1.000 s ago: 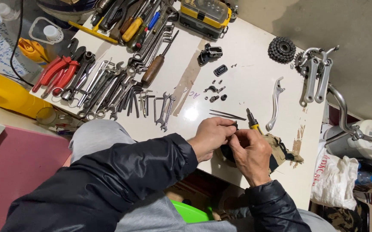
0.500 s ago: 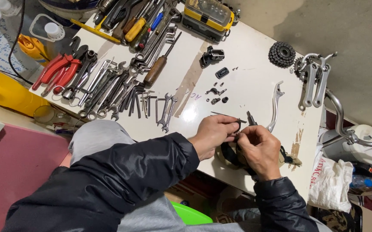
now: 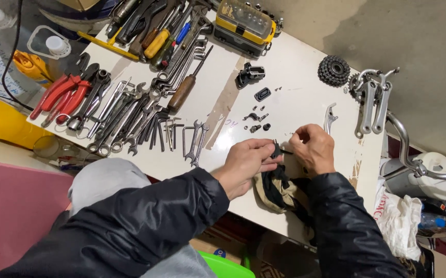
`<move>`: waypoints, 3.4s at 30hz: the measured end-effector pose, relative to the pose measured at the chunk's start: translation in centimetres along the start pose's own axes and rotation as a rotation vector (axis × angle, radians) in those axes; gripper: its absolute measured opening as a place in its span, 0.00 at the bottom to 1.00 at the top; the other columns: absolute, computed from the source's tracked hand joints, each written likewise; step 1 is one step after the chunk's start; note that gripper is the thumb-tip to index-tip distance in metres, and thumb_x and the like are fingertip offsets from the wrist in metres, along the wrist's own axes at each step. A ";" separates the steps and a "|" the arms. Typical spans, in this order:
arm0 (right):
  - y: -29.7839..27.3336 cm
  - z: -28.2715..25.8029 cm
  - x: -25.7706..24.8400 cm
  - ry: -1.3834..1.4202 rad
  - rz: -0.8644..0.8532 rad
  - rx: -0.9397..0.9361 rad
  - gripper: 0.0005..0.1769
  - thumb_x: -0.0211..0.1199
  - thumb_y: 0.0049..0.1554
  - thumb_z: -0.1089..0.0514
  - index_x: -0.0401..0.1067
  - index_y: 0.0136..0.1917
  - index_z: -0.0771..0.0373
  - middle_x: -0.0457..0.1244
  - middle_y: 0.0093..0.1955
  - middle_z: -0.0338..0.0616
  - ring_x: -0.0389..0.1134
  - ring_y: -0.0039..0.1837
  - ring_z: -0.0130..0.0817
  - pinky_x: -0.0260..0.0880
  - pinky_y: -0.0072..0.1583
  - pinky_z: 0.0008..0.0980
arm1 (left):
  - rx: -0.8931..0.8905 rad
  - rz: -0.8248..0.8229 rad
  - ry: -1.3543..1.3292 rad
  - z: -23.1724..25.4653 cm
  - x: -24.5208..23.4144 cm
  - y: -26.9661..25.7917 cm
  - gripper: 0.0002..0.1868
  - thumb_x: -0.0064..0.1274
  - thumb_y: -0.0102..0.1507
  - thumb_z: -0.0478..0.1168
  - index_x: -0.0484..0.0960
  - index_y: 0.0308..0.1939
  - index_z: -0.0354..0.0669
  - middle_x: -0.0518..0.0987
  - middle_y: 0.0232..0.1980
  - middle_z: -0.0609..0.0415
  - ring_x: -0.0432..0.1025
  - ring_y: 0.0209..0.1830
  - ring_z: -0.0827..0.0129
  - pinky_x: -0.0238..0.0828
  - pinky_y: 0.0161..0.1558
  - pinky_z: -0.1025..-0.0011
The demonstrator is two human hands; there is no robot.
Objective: The person sits at a workbench and wipes small bicycle parts with a cloth. They pick up a small black component, wipe it thoroughly, and place it back on the table among other parts and tools.
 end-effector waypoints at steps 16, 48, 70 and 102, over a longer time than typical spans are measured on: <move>6.7 2.4 6.2 -0.210 -0.123 0.008 0.10 0.60 0.56 0.50 0.75 0.45 0.57 0.65 0.39 0.43 0.72 0.49 0.44 0.71 0.52 0.42 | -0.068 -0.029 -0.021 -0.4 0.4 0.2 0.23 0.52 0.67 0.36 0.74 0.61 0.20 0.79 0.45 0.36 0.81 0.45 0.50 0.83 0.46 0.64; 10.0 0.9 6.4 0.055 -0.164 0.163 0.16 0.58 0.58 0.54 0.72 0.58 0.62 0.69 0.47 0.45 0.69 0.51 0.44 0.66 0.58 0.42 | -0.264 -0.091 0.030 -0.8 1.6 -1.3 0.16 0.51 0.67 0.36 0.80 0.56 0.29 0.81 0.49 0.39 0.81 0.38 0.59 0.82 0.41 0.69; -14.5 -0.7 1.4 -0.313 -0.241 -0.487 0.18 0.65 0.52 0.48 0.73 0.56 0.48 0.60 0.40 0.35 0.62 0.45 0.39 0.61 0.48 0.36 | -0.063 -0.094 -0.089 -0.5 2.5 0.3 0.17 0.57 0.64 0.36 0.76 0.52 0.25 0.82 0.42 0.39 0.82 0.37 0.52 0.84 0.39 0.62; -10.0 -1.8 -7.4 1.096 0.324 0.409 0.06 0.60 0.64 0.59 0.70 0.52 0.64 0.66 0.37 0.43 0.67 0.37 0.25 0.70 0.40 0.23 | -0.067 -0.047 0.125 -2.0 5.2 -1.1 0.26 0.55 0.60 0.34 0.76 0.63 0.29 0.80 0.44 0.39 0.80 0.42 0.59 0.82 0.49 0.62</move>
Point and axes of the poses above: each hand's wrist, its own y-axis towards the middle knuckle, its own x-axis out of the palm, z = x × y, the point moved 8 cm from there along y, towards the middle knuckle
